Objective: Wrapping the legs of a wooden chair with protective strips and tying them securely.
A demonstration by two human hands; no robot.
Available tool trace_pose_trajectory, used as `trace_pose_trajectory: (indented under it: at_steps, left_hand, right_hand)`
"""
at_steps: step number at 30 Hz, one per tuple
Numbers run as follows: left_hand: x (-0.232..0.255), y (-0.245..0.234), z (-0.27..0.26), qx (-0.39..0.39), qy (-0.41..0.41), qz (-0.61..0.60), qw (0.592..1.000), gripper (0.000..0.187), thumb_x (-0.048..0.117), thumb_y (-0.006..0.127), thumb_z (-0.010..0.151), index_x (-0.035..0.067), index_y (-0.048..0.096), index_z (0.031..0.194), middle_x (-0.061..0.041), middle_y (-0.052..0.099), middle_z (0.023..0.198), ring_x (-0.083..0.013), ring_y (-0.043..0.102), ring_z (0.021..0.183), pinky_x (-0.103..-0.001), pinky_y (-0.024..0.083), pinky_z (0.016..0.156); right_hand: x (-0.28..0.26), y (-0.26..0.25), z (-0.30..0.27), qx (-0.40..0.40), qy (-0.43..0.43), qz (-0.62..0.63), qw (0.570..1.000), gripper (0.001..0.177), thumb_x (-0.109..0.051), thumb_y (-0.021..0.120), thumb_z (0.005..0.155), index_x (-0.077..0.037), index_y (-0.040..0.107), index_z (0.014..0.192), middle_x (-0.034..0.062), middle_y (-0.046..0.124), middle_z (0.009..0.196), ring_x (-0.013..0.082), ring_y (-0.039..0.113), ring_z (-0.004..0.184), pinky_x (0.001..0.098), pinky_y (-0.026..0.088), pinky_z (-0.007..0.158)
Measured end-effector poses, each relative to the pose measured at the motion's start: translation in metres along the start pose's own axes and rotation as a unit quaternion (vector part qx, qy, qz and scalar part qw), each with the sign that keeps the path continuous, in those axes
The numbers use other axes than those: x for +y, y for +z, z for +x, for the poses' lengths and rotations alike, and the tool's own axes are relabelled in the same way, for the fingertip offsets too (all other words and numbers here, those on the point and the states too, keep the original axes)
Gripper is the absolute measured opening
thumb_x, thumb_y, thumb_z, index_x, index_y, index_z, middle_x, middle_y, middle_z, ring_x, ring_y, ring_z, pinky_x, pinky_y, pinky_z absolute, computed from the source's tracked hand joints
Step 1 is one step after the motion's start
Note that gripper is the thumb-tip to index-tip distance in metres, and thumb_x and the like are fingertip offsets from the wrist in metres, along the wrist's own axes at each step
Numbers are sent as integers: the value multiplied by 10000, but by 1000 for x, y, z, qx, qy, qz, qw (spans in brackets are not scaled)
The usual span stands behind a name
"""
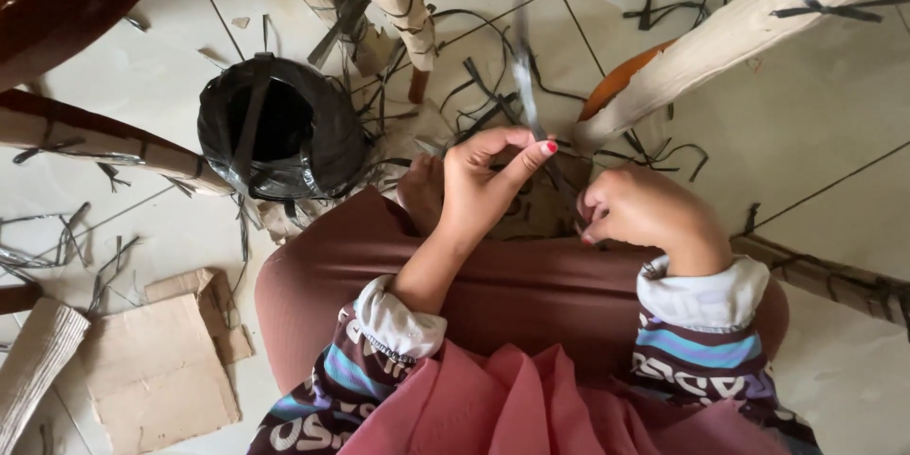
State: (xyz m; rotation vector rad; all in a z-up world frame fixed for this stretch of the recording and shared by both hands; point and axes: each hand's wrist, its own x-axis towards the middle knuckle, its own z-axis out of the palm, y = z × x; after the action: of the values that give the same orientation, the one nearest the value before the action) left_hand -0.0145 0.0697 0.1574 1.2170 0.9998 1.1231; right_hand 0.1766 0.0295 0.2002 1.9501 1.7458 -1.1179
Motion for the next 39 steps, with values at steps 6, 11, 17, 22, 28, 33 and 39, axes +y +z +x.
trace_pose_trajectory:
  at_steps: [6, 11, 17, 22, 28, 33, 39]
  left_hand:
    - [-7, 2, 0, 3, 8, -31, 999, 98, 163, 853, 863, 109, 773, 881, -49, 765, 720, -65, 719, 740, -242, 585, 705]
    - [4, 15, -5, -25, 15, -23, 999, 106, 109, 862, 836, 56, 773, 859, -142, 777, 781, -183, 763, 751, -302, 592, 671]
    - [-10, 37, -8, 3, -47, -115, 992, 100, 83, 806, 888, -4, 761, 904, -131, 763, 753, -153, 741, 690, -278, 619, 688]
    - [27, 65, -4, -19, -28, -74, 997, 142, 85, 802, 890, -52, 765, 893, -166, 762, 732, -168, 743, 679, -299, 613, 668]
    - [39, 117, 4, -26, 12, -64, 998, 137, 111, 836, 866, -9, 770, 855, -109, 738, 673, -97, 699, 662, -233, 578, 636]
    - [34, 138, 9, -55, 54, -54, 996, 200, 216, 766, 906, 73, 690, 789, -54, 757, 819, -111, 707, 764, -243, 587, 728]
    - [23, 138, 6, 14, 104, -77, 992, 103, 139, 645, 1001, 72, 673, 1074, -48, 710, 1019, -130, 669, 955, -262, 547, 892]
  right_hand:
    - [-13, -12, -13, -4, 50, -103, 993, 354, -339, 889, 750, -100, 834, 1004, 144, 815, 935, 333, 774, 919, 430, 606, 810]
    - [2, -12, -9, 181, -251, 371, 876, 758, -115, 913, 705, 19, 586, 1376, 205, 743, 1153, 312, 726, 1025, 448, 543, 999]
    - [20, -21, -19, 301, -282, 361, 836, 275, 67, 716, 923, 3, 700, 1190, 140, 762, 926, 163, 694, 699, 295, 589, 655]
    - [33, -36, -52, 307, -257, 337, 852, 382, -70, 825, 814, -111, 736, 1183, 76, 787, 939, 112, 617, 748, 268, 519, 719]
    - [63, -51, -88, 412, -206, 251, 852, 231, -53, 782, 860, -98, 791, 1087, 132, 803, 950, 271, 774, 873, 363, 595, 748]
    - [123, -53, -101, 450, -149, 181, 861, 193, -91, 683, 979, -104, 805, 1127, 3, 815, 948, 82, 359, 376, 268, 321, 393]
    - [169, -47, -103, 435, 76, 268, 856, 206, -100, 657, 929, -105, 839, 1027, -8, 791, 846, 85, 681, 832, 237, 484, 834]
